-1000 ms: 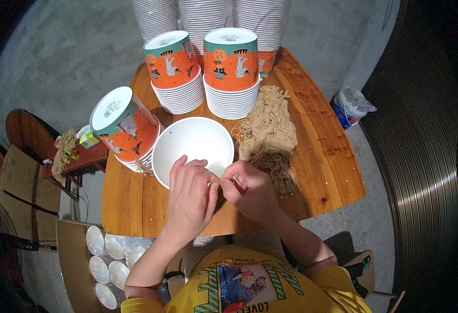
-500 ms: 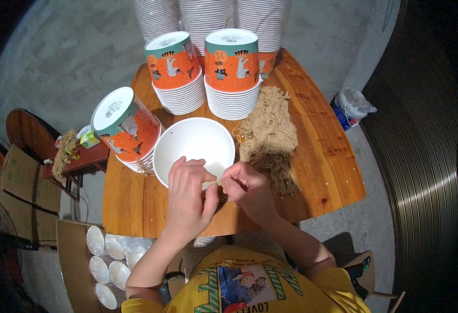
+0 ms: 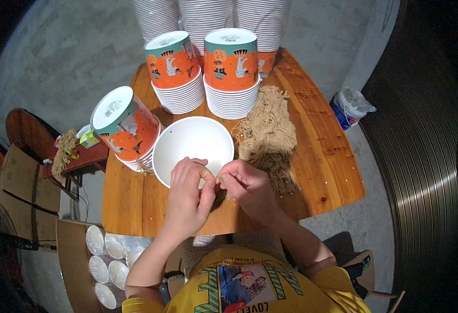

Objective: Threading strings through paper cups and stacking them in a manufacturing setting.

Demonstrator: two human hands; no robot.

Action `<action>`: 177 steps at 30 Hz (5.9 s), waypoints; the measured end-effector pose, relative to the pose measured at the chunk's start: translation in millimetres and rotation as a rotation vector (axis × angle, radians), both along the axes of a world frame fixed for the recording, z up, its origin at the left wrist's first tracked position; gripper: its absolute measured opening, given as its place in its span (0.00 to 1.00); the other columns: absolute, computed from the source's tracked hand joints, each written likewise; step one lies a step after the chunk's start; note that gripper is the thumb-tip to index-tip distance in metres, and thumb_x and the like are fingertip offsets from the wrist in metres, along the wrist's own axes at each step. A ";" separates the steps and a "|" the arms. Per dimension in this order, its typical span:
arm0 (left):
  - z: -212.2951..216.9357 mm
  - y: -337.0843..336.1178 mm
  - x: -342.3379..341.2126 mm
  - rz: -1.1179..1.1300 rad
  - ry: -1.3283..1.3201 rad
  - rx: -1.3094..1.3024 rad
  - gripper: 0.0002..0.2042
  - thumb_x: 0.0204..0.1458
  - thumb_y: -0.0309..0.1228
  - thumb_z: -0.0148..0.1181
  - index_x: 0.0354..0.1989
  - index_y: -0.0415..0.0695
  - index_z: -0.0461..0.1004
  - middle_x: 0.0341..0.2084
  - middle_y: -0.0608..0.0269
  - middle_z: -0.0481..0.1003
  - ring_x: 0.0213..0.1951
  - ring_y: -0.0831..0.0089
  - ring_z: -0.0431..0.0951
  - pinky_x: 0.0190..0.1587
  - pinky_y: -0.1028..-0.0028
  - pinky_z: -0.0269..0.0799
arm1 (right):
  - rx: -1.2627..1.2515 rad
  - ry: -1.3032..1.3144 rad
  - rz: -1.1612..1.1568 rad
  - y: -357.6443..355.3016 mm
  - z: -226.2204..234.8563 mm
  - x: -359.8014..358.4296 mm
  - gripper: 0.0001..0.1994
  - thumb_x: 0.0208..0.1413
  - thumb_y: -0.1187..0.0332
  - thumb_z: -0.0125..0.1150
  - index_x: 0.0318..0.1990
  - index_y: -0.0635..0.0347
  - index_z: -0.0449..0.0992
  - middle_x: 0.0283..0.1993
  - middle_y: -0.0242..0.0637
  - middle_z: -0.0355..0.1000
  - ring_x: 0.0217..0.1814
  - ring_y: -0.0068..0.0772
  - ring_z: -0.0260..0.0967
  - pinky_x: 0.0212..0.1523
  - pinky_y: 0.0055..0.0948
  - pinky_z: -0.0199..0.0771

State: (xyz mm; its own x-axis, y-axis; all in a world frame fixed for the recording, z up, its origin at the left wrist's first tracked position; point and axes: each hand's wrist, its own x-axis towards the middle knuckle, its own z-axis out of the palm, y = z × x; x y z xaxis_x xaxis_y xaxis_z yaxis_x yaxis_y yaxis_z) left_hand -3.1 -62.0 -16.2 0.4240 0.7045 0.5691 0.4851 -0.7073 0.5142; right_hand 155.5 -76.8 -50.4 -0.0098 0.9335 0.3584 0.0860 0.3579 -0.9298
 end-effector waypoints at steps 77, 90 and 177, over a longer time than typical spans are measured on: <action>-10.3 -30.7 -17.3 0.004 -0.168 -0.037 0.04 0.49 0.20 0.52 0.32 0.41 0.66 0.33 0.56 0.69 0.45 0.59 0.69 0.52 0.61 0.62 | 0.296 -0.488 -0.054 -9.5 9.4 21.7 0.06 0.48 0.70 0.60 0.24 0.60 0.72 0.23 0.40 0.62 0.27 0.43 0.66 0.27 0.38 0.68; 21.5 25.3 -35.1 0.139 -0.373 -0.484 0.04 0.54 0.23 0.54 0.35 0.41 0.66 0.30 0.68 0.68 0.34 0.79 0.69 0.37 0.81 0.65 | 0.300 -0.449 -0.109 -1.3 21.4 16.8 0.09 0.48 0.75 0.62 0.38 0.57 0.72 0.18 0.30 0.57 0.21 0.22 0.61 0.23 0.24 0.64; 29.6 63.2 -17.8 0.185 -0.371 -0.480 0.06 0.56 0.30 0.53 0.38 0.41 0.69 0.29 0.68 0.70 0.26 0.82 0.68 0.29 0.82 0.63 | -0.193 -0.135 0.192 17.6 5.1 15.6 0.05 0.56 0.70 0.58 0.37 0.60 0.74 0.25 0.26 0.70 0.28 0.13 0.64 0.30 0.17 0.65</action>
